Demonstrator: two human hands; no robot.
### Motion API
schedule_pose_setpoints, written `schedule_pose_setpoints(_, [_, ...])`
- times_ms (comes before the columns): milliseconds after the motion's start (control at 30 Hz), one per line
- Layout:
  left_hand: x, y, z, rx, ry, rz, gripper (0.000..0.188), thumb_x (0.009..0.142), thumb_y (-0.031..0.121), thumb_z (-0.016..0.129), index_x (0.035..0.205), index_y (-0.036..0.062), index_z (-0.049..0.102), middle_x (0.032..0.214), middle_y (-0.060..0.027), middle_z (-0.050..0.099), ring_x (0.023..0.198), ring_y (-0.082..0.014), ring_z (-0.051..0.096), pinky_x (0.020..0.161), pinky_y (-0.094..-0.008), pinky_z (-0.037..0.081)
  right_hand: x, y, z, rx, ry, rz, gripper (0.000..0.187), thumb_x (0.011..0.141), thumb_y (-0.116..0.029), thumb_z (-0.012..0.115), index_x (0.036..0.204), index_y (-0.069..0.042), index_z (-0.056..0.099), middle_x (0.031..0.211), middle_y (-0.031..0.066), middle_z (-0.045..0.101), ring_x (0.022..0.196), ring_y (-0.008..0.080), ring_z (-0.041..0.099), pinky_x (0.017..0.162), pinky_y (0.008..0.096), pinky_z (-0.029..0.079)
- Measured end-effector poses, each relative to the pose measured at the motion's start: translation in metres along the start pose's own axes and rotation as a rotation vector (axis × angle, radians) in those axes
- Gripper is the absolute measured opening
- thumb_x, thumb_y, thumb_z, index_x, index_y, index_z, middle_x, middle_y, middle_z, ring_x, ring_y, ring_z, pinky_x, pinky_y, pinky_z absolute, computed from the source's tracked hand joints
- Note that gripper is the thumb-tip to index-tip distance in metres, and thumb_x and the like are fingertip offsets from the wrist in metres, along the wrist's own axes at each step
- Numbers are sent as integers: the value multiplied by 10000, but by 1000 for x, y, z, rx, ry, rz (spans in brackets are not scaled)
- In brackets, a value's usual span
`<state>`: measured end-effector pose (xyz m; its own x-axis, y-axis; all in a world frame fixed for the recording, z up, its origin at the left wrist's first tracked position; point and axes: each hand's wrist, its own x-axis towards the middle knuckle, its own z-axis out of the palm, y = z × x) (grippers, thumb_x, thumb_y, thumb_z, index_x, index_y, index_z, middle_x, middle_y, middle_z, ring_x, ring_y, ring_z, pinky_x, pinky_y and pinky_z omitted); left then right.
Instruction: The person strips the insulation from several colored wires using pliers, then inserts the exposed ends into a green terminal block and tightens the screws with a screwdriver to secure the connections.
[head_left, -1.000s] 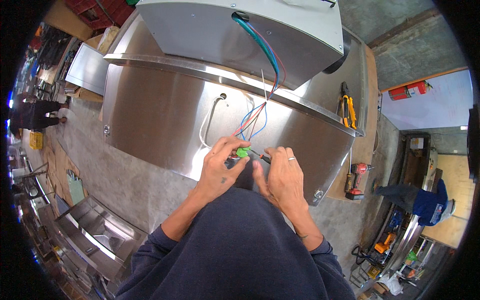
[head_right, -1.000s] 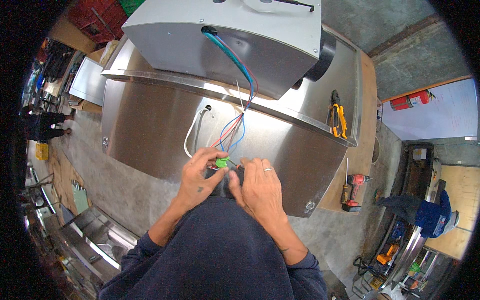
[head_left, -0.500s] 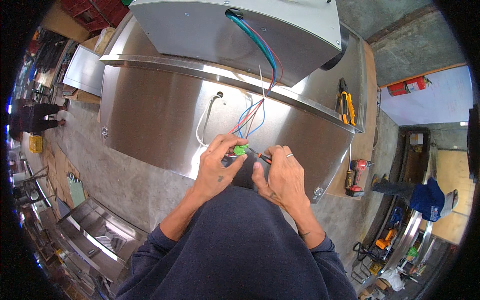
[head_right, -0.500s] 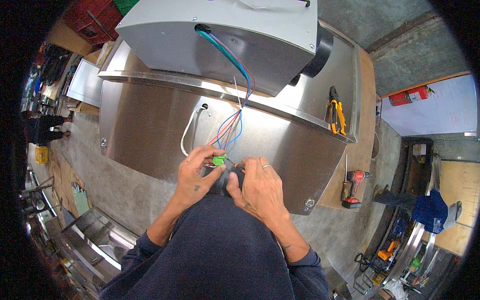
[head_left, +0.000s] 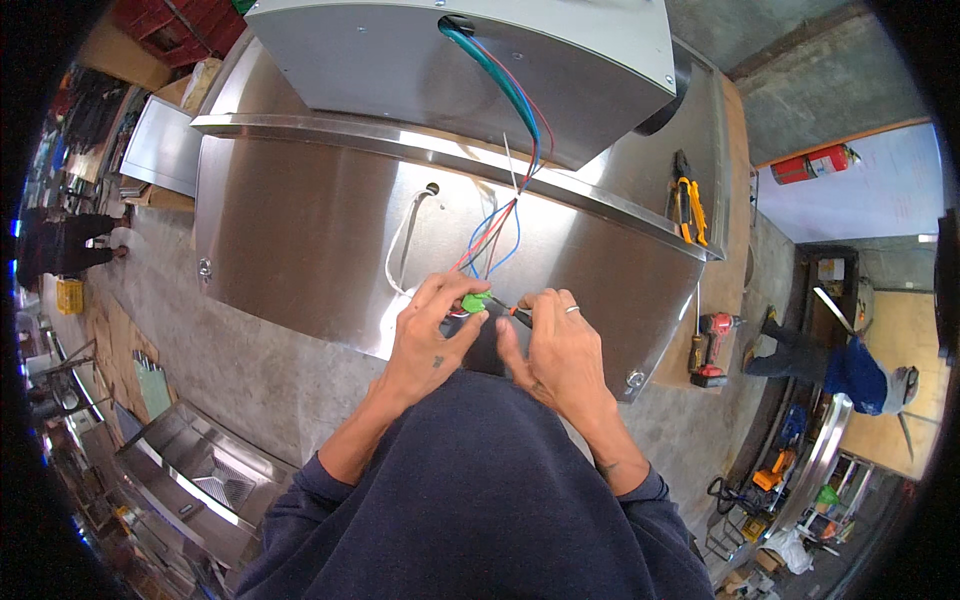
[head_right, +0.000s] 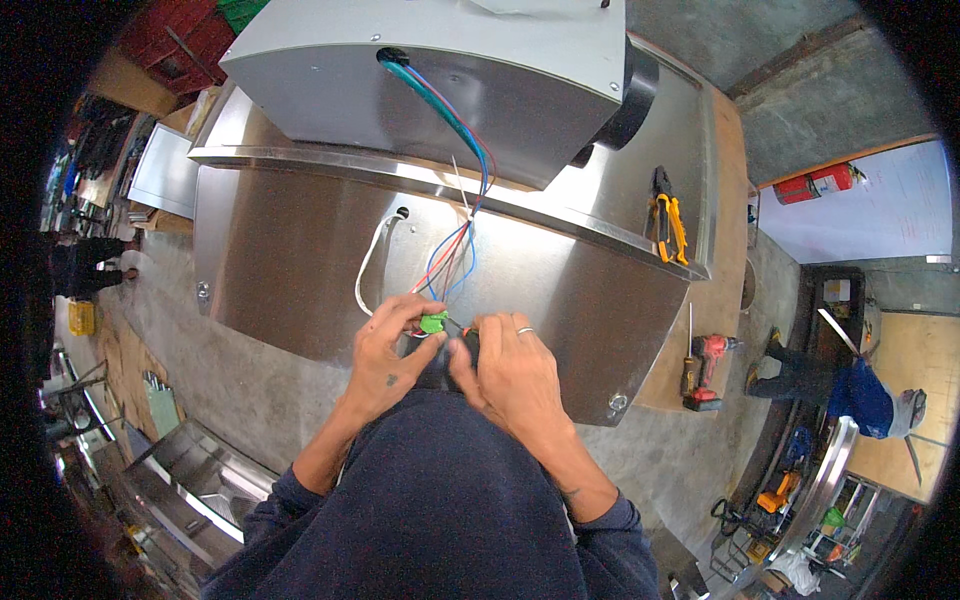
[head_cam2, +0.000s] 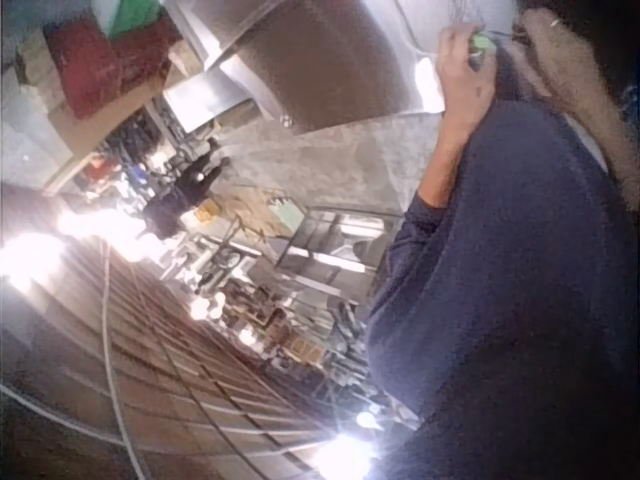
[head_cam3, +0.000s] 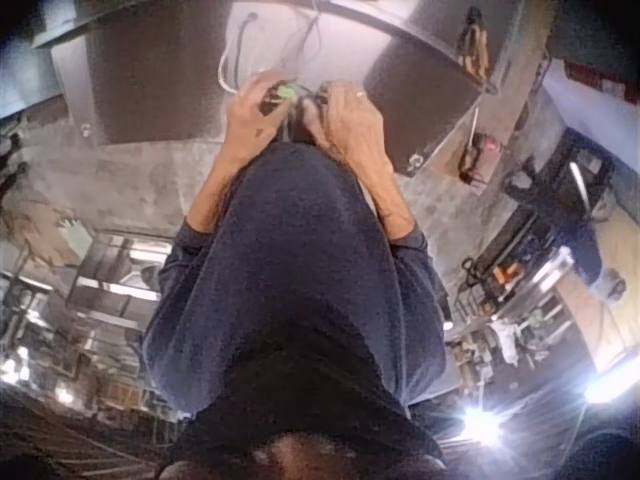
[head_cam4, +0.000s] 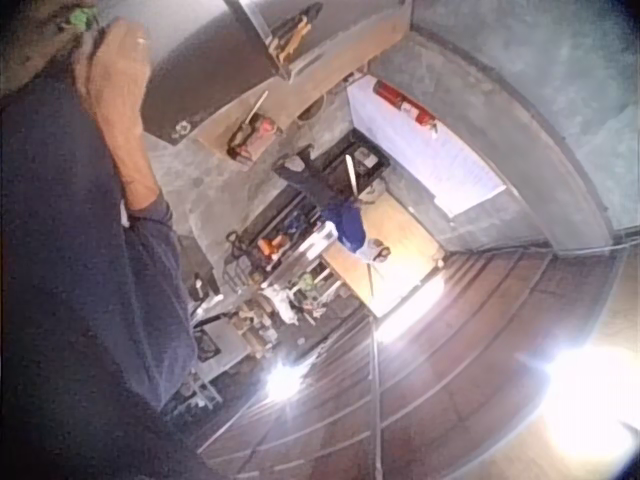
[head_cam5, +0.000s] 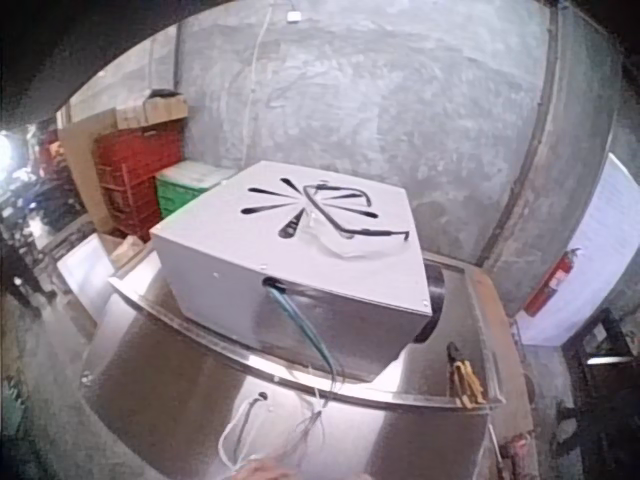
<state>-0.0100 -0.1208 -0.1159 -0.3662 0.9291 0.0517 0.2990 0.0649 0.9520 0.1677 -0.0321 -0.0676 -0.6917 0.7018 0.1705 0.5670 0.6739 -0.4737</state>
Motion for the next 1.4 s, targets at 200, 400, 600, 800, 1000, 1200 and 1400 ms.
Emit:
schedule_pose_setpoints(200, [2,3,-3,16,-14,33,374,915,-18,845,1278,39,777,1270,-130,739,1093,-207,754,948,-335,631,-7,8,7,-37,-101,-43,147,1059,-175,711,1036,-47,644,1003,143,665,909,328,698,718,473,612])
schedule_pose_setpoints(400, [-1,-2,1,50,-9,76,358,909,-11,848,1257,46,788,1255,-135,746,1055,-210,757,897,-333,623,-7,9,4,42,-123,26,202,1089,-208,695,992,-40,640,851,161,679,753,353,703,642,484,550])
schedule_pose_setpoints(600, [-2,-1,2,48,9,90,357,914,-10,842,1261,49,786,1254,-136,743,1045,-220,760,900,-340,623,-6,7,4,154,-273,257,228,1119,-237,658,1011,-37,644,845,211,726,662,381,699,616,514,531])
schedule_pose_setpoints(800, [1,4,2,66,-6,76,384,925,-61,782,1298,24,750,1243,-165,701,1092,-301,744,930,-380,616,-2,3,8,-8,-107,-23,160,1093,-209,672,1094,-52,644,875,169,698,752,365,709,643,497,573])
schedule_pose_setpoints(1000, [2,-2,0,90,-10,139,387,916,-37,811,1292,43,764,1252,-160,727,1095,-282,755,921,-369,621,-4,7,12,-10,-125,-63,134,1081,-162,681,1065,-35,645,847,166,676,740,356,709,642,502,563])
schedule_pose_setpoints(1200, [-2,-6,2,80,-18,154,375,923,-53,789,1287,32,756,1245,-161,712,1115,-325,745,947,-393,616,-11,7,25,345,-158,243,258,1143,-208,627,1041,24,674,688,199,644,575,323,645,590,455,485])
schedule_pose_setpoints(1400, [-4,-9,3,98,-18,166,365,933,-66,769,1286,25,750,1255,-162,692,1139,-328,735,965,-402,615,-9,0,27,557,-203,458,367,1195,-285,541,1104,31,704,660,143,594,591,162,535,594,376,453])
